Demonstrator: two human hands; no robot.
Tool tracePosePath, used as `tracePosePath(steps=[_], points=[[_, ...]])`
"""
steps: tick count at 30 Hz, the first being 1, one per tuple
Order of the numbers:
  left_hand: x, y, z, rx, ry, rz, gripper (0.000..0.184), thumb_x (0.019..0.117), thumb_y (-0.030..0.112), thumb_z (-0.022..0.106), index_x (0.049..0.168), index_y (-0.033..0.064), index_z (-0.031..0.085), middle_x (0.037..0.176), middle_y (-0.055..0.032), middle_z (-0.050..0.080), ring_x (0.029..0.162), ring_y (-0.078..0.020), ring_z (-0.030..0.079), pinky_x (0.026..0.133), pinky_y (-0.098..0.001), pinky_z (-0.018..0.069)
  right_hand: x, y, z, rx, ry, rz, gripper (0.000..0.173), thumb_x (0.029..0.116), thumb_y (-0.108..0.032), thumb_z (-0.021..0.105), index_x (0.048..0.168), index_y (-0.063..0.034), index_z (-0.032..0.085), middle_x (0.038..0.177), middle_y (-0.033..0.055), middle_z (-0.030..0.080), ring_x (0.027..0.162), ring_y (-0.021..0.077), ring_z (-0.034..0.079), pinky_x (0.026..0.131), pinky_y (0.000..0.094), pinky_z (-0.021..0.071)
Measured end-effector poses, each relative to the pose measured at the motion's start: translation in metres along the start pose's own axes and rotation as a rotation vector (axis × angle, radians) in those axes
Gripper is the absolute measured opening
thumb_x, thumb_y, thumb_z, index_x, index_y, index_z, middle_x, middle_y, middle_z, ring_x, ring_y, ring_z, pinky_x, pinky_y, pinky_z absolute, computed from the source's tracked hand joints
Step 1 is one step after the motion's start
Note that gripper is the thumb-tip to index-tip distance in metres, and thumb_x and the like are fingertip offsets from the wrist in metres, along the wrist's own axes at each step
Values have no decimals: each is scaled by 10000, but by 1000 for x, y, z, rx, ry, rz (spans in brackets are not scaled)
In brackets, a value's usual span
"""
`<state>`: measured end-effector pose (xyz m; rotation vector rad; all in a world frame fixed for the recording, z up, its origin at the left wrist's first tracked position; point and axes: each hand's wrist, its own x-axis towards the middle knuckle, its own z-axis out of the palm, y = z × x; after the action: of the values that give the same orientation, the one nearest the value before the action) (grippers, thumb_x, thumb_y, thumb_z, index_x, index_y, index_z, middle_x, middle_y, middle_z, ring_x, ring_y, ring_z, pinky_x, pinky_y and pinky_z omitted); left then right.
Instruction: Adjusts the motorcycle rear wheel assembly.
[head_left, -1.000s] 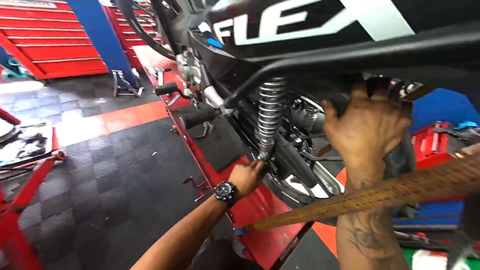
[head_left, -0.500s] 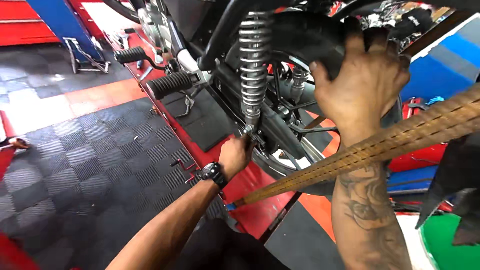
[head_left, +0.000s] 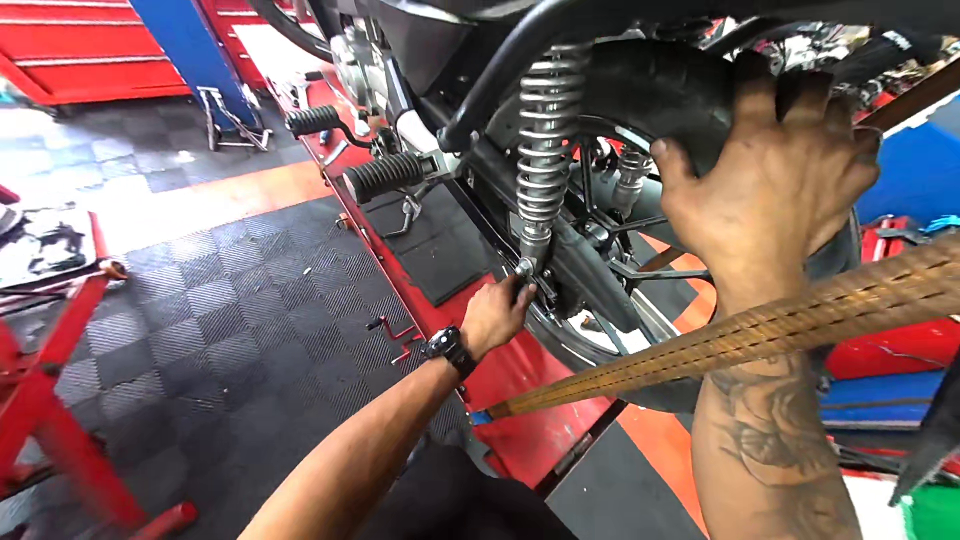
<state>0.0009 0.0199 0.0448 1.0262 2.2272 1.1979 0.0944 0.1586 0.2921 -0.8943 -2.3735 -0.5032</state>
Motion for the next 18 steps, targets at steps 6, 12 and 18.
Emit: tracePosePath(steps=[6, 12, 18], points=[[5, 12, -14, -531, -311, -230, 506, 1117, 440, 369, 1091, 37, 674, 741, -20, 625, 564, -84, 505, 534, -265, 430, 0, 1, 3, 9, 19, -11, 803, 914, -678, 515, 1513, -146, 457, 1449, 326, 495, 1290, 553, 498, 929, 742, 393], [11, 6, -11, -239, -205, -68, 457, 1090, 403, 469, 1083, 23, 722, 938, -133, 711, 878, -252, 682, 867, -500, 551, 1, 0, 4, 2, 32, -9, 806, 911, -696, 505, 1508, -155, 465, 1426, 323, 510, 1273, 544, 510, 945, 728, 387], [-13, 43, -29, 516, -171, 70, 309, 1033, 291, 566, 1225, 70, 666, 1103, -180, 712, 983, -392, 704, 827, -609, 560, 1, -5, 2, 9, 28, -14, 808, 909, -698, 509, 1483, -129, 484, 1406, 338, 520, 1275, 566, 504, 945, 748, 380]])
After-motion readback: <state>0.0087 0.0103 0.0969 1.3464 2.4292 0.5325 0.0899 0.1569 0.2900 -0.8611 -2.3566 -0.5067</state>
